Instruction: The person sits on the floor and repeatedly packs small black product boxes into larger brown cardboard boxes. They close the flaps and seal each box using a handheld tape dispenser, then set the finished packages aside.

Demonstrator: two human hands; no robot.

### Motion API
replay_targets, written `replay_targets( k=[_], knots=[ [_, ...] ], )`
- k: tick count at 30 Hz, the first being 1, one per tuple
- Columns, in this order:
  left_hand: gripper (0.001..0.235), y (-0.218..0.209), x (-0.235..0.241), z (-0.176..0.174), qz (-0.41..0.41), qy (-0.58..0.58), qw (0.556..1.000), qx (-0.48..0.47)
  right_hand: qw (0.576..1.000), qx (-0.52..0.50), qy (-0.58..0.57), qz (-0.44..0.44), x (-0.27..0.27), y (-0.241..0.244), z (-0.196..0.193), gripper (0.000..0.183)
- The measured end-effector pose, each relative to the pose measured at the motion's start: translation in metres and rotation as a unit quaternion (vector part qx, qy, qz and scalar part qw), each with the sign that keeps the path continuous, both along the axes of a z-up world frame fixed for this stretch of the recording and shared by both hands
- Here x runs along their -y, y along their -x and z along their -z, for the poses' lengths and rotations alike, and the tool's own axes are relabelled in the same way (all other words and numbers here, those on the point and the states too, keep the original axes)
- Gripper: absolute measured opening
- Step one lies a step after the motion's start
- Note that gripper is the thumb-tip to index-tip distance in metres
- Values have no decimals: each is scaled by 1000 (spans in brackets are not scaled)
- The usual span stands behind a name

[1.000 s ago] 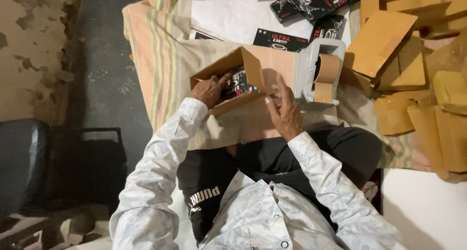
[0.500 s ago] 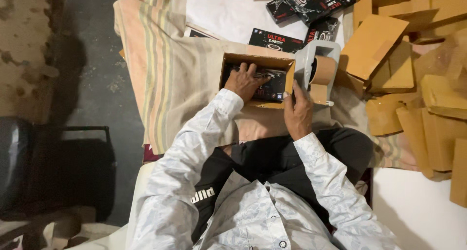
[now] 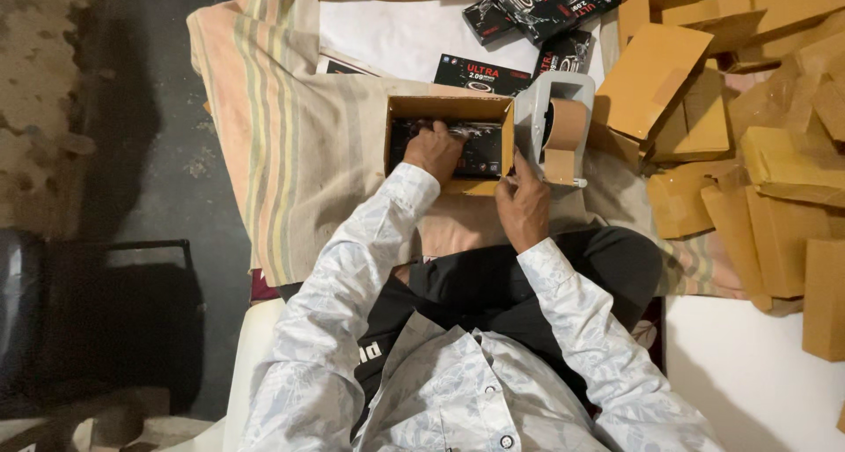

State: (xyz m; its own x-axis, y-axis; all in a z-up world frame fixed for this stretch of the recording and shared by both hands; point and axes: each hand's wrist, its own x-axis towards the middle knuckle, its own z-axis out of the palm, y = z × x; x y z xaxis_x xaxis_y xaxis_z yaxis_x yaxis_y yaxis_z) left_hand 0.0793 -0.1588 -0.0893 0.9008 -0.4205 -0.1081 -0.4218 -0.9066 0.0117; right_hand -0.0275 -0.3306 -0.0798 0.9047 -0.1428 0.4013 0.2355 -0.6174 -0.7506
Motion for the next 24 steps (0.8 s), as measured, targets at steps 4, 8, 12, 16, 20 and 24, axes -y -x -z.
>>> replay_targets(
  k=[4,8,12,16,20,24],
  knots=[
    [33,0,9,3,-22,9,1000,-17,997,-74,-17,17,0,4,3,45],
    [71,2,22,-11,-10,-49,997,-58,998,-59,-7,19,2,0,10,30],
    [80,6,29,-9,9,-63,998,9,993,-96,47,47,3,2,20,21],
    [80,2,21,-7,18,-50,998,32,999,12,26,34,-4,3,13,34],
    [47,24,3,-22,5,36,999,26,997,-45,-56,14,-7,13,0,58],
    [40,53,-24,-47,-58,117,958,255,996,66,54,-19,-7,6,-7,63]
  ],
)
